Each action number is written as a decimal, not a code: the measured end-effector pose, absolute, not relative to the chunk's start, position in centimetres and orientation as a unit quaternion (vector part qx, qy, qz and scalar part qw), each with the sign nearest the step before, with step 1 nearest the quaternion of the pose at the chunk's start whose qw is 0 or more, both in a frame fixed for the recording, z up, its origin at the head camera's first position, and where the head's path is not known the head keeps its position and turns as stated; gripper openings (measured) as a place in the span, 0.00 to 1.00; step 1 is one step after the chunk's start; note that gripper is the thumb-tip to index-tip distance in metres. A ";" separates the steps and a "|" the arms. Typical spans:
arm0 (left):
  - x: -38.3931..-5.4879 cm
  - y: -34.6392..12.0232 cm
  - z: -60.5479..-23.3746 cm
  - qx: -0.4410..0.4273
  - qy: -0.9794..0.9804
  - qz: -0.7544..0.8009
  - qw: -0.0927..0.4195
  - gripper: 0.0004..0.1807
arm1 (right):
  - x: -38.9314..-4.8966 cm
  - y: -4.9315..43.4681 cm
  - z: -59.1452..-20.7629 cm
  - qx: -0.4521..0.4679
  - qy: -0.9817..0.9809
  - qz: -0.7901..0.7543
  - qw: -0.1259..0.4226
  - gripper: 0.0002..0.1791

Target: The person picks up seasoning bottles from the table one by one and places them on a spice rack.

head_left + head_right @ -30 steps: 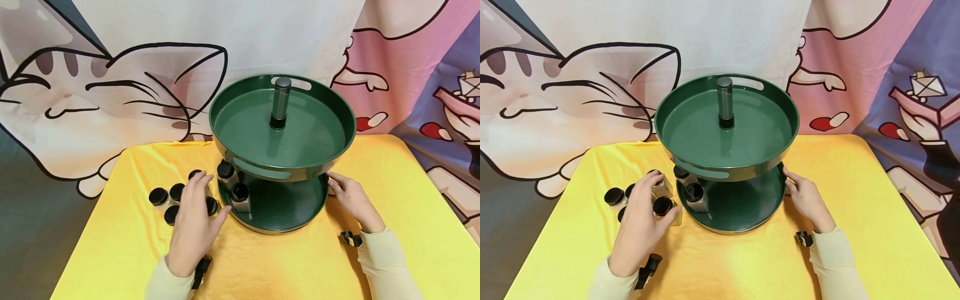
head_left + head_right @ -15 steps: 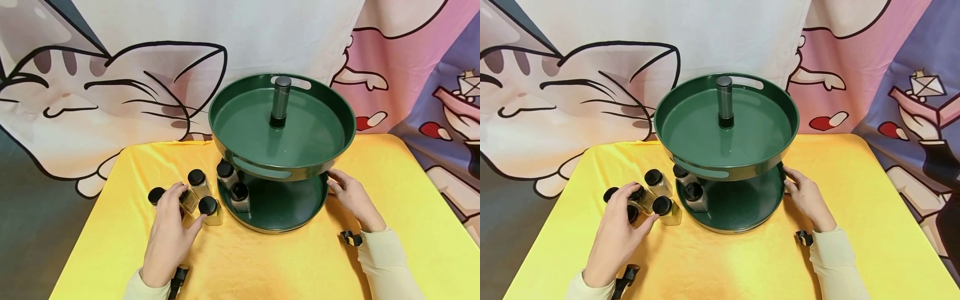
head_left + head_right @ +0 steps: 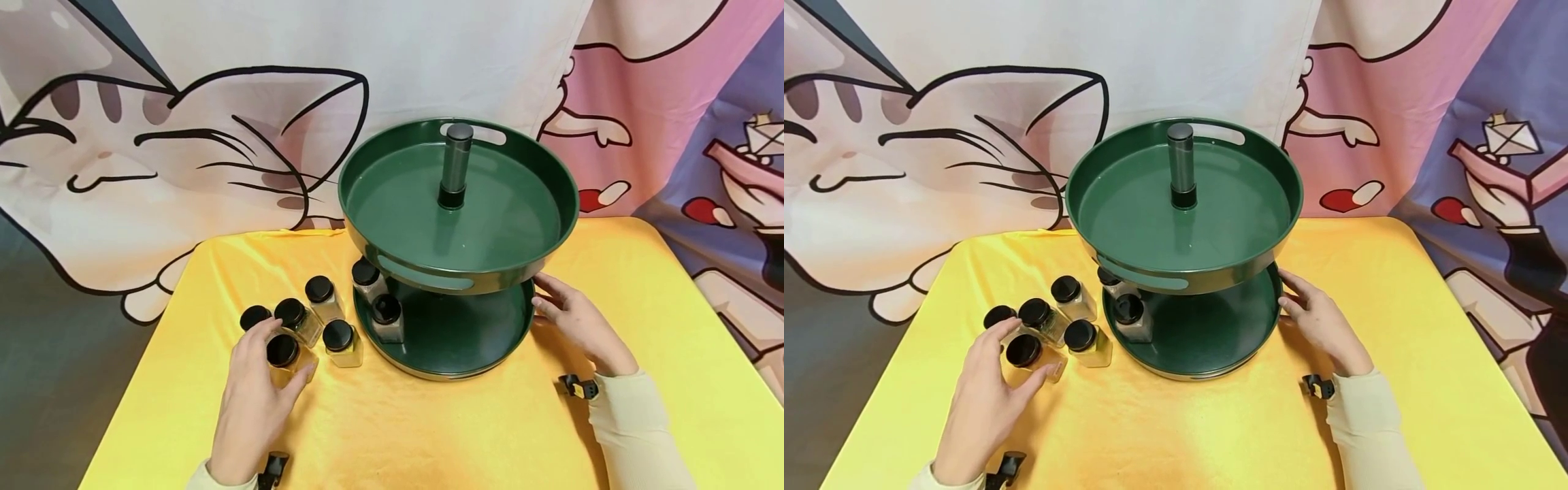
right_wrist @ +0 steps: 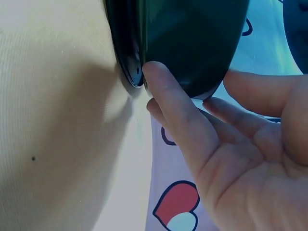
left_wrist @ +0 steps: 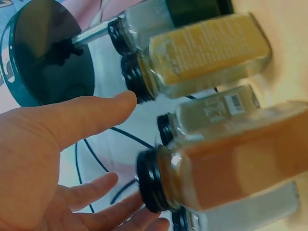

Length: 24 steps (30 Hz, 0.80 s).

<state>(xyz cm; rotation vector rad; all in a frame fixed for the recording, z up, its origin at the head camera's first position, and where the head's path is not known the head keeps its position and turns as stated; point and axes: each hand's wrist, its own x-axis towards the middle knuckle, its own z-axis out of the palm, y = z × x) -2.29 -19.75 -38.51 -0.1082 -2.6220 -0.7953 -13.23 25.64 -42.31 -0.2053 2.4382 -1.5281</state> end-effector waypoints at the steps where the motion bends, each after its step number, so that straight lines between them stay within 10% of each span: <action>1: -2.2 -19.9 -38.7 -0.036 -0.937 -0.286 0.198 0.43 | -13.2 25.7 -42.3 -0.072 0.836 -0.528 0.129 0.33; 24: -2.9 -22.3 -42.4 0.013 -0.927 -0.354 0.122 0.41 | -13.3 26.5 -42.5 -0.102 0.809 -0.555 0.168 0.36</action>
